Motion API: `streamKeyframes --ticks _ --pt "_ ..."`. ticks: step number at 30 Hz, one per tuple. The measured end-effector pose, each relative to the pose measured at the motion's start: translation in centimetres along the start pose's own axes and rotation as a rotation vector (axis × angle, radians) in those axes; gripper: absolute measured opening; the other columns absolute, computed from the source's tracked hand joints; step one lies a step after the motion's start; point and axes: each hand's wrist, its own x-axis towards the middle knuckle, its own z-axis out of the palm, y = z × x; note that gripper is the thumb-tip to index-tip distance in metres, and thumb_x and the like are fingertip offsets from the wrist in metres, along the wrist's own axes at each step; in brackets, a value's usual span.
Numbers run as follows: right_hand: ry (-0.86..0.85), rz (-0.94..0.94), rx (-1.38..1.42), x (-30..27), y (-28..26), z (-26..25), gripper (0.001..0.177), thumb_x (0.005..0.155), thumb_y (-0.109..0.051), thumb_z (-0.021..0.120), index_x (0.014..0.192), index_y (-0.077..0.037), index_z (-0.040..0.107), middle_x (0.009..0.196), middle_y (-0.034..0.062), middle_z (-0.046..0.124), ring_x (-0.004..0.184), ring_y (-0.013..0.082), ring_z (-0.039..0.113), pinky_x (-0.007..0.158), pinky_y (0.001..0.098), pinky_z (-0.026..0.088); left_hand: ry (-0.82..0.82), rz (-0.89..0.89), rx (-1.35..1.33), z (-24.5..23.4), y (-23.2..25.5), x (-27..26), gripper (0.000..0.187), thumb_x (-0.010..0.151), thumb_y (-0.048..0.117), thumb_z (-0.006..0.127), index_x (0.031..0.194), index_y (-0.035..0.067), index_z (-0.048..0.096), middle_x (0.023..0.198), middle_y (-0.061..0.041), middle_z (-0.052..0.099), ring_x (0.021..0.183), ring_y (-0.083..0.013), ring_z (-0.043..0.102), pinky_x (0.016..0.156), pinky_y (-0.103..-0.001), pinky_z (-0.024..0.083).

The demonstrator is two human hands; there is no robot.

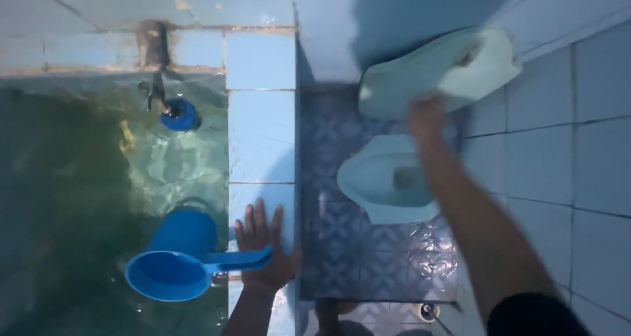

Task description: Washing a small device and cleaning the bathroom area using water from a basin.

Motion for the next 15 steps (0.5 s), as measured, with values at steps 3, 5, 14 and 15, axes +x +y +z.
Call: streamKeyframes --ticks 3,5,14,15 --pt "0.404 -0.559 -1.547 5.9 -1.4 18.6 0.036 0.1 -0.011 0.058 0.132 0.003 0.048 0.122 0.0228 0.053 0.109 0.0423 0.054 0.093 0.0448 0.053 -0.017 -0.009 0.002 0.1 -0.4 0.0 0.087 0.076 0.051 0.068 0.15 0.014 0.04 0.161 -0.023 0.023 0.15 -0.0464 0.02 0.117 -0.068 0.014" --pt "0.312 -0.672 -2.216 6.8 -4.3 21.5 0.033 0.105 -0.026 0.076 0.117 -0.001 0.057 0.103 0.0209 0.068 0.094 0.0427 0.068 0.082 0.0517 0.053 -0.072 -0.015 0.012 -0.2 -0.2 0.2 0.087 0.076 0.051 0.067 0.15 0.016 0.04 0.162 -0.023 0.022 0.149 -0.0461 0.019 0.116 -0.067 0.014" --pt "0.357 -0.551 -2.46 1.8 0.5 25.8 0.023 0.111 -0.022 0.061 0.126 -0.004 0.058 0.096 0.024 0.07 0.084 0.0482 0.066 0.07 0.0582 0.05 -0.068 0.001 0.039 0.0 -0.5 -0.2 0.086 0.078 0.051 0.063 0.153 0.016 0.04 0.165 -0.021 0.018 0.153 -0.0429 0.015 0.118 -0.064 0.011" --pt "0.365 -0.555 -2.464 -1.6 1.9 27.9 0.023 0.111 -0.022 0.061 0.126 -0.004 0.058 0.096 0.024 0.07 0.084 0.0482 0.066 0.07 0.0582 0.05 -0.068 0.008 0.035 -0.1 -0.4 -0.1 0.086 0.078 0.051 0.063 0.153 0.016 0.04 0.165 -0.021 0.018 0.153 -0.0429 0.015 0.118 -0.064 0.011"
